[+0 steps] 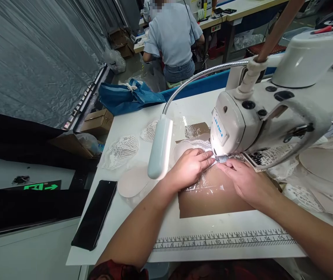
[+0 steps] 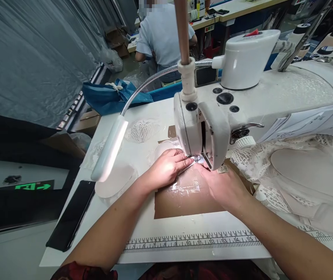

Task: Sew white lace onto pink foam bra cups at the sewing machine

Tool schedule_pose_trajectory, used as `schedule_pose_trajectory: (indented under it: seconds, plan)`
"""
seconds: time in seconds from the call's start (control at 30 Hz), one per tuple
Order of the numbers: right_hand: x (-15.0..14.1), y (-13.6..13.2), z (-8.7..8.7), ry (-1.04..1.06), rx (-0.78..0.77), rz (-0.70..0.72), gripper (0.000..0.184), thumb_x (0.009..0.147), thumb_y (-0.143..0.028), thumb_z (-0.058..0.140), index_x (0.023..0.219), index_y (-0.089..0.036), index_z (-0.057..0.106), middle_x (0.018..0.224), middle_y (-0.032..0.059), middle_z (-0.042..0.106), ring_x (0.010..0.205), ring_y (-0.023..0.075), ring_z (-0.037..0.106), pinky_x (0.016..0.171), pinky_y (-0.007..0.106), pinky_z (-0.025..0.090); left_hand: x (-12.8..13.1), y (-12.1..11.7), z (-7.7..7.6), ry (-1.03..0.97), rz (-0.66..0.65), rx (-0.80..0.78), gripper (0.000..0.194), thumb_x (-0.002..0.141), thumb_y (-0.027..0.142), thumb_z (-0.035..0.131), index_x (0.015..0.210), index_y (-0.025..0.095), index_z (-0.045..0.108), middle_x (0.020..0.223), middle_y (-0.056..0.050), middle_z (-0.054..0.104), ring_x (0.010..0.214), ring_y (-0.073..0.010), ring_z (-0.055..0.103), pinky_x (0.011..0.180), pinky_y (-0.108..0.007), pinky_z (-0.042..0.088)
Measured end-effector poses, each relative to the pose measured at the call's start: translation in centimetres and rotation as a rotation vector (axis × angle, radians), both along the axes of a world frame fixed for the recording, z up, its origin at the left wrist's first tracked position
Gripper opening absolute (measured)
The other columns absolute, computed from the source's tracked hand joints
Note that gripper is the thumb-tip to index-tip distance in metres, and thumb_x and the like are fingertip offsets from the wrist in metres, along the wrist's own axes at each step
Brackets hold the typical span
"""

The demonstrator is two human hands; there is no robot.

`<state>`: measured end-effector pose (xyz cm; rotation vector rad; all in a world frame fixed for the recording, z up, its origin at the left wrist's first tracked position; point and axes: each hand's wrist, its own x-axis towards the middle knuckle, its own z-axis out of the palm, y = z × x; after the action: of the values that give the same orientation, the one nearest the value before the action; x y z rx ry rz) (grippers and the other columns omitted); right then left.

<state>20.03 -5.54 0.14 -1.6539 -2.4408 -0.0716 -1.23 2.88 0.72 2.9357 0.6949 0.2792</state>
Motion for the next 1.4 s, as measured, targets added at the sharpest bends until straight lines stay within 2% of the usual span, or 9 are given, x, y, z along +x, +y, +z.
schedule_pose_trajectory:
  seconds: [0.33,0.5,0.57,0.7,0.8,0.93,1.03,1.13,1.4]
  plan:
    - [0.1,-0.1,-0.1,0.014,0.069,0.035,0.049,0.079,-0.001,0.044,0.116,-0.021,0.069,0.092,0.0052,0.066,0.068,0.0147,0.053,0.055,0.026,0.033,0.1,0.2,-0.5,-0.008,0.044,0.014,0.036,0.094,0.019,0.047,0.129,0.017,0.059,0.129,-0.01,0.061,0.108,-0.0262,0.053,0.088,-0.04,0.045]
    - [0.3,-0.3,-0.2,0.104,0.024,0.01,0.049,0.08,-0.003,0.043,0.118,-0.021,0.069,0.096,0.0045,0.071,0.074,0.0163,0.061,0.055,0.026,0.039,-0.1,-0.9,0.8,0.047,0.127,0.06,0.038,0.092,0.018,0.045,0.128,0.014,0.057,0.134,-0.013,0.056,0.118,-0.0288,0.05,0.094,-0.044,0.044]
    - [0.5,-0.4,-0.2,0.151,-0.011,-0.014,0.05,0.081,-0.003,0.042,0.119,-0.022,0.068,0.103,0.0041,0.072,0.076,0.0161,0.064,0.056,0.025,0.042,0.0,-1.8,1.7,0.108,0.206,0.054,0.035,0.093,0.023,0.045,0.123,0.013,0.06,0.127,-0.015,0.059,0.108,-0.0285,0.055,0.086,-0.042,0.047]
    - [0.8,-0.5,0.0,0.172,-0.083,-0.036,0.049,0.082,-0.004,0.039,0.116,-0.021,0.069,0.111,0.0065,0.072,0.081,0.0177,0.068,0.059,0.026,0.048,0.4,-3.6,3.2,0.222,0.28,-0.031,0.034,0.097,0.034,0.04,0.093,0.014,0.067,0.094,-0.009,0.063,0.082,-0.0218,0.059,0.065,-0.032,0.047]
    - [0.9,-0.5,0.2,0.188,-0.11,-0.017,0.048,0.082,-0.005,0.037,0.114,-0.02,0.069,0.115,0.0094,0.07,0.089,0.0203,0.069,0.063,0.027,0.051,0.7,-4.1,3.3,0.227,0.267,-0.072,0.033,0.096,0.034,0.041,0.084,0.015,0.065,0.087,-0.007,0.061,0.076,-0.0192,0.058,0.06,-0.029,0.045]
    - [1.0,-0.6,0.3,0.206,-0.111,-0.007,0.048,0.082,-0.004,0.036,0.114,-0.02,0.069,0.114,0.0097,0.07,0.091,0.0202,0.068,0.066,0.028,0.051,0.8,-3.8,2.6,0.14,0.226,-0.074,0.032,0.096,0.031,0.043,0.079,0.015,0.064,0.082,-0.006,0.06,0.074,-0.0186,0.058,0.064,-0.03,0.047]
    - [1.1,-0.6,0.3,0.224,-0.089,0.022,0.048,0.082,-0.004,0.035,0.114,-0.019,0.069,0.113,0.0101,0.07,0.09,0.0202,0.068,0.067,0.028,0.051,0.8,-3.5,2.1,0.022,0.126,-0.09,0.029,0.096,0.028,0.042,0.085,0.014,0.065,0.088,-0.008,0.063,0.081,-0.0194,0.059,0.071,-0.031,0.049]
    - [1.1,-0.7,0.3,0.235,-0.074,0.047,0.047,0.085,-0.006,0.035,0.114,-0.017,0.07,0.109,0.0101,0.071,0.09,0.0203,0.067,0.069,0.029,0.051,0.8,-3.6,1.7,-0.071,0.039,-0.123,0.029,0.097,0.027,0.04,0.103,0.013,0.065,0.108,-0.011,0.066,0.093,-0.0213,0.062,0.082,-0.033,0.052]
    - [0.9,-0.6,0.1,0.082,-0.039,0.078,0.047,0.085,-0.005,0.039,0.12,-0.017,0.068,0.096,0.0069,0.07,0.075,0.0167,0.062,0.059,0.027,0.043,0.8,-3.9,1.6,0.01,0.027,-0.135,0.044,0.097,0.036,0.041,0.128,0.009,0.057,0.134,-0.014,0.058,0.104,-0.0263,0.062,0.089,-0.042,0.054]
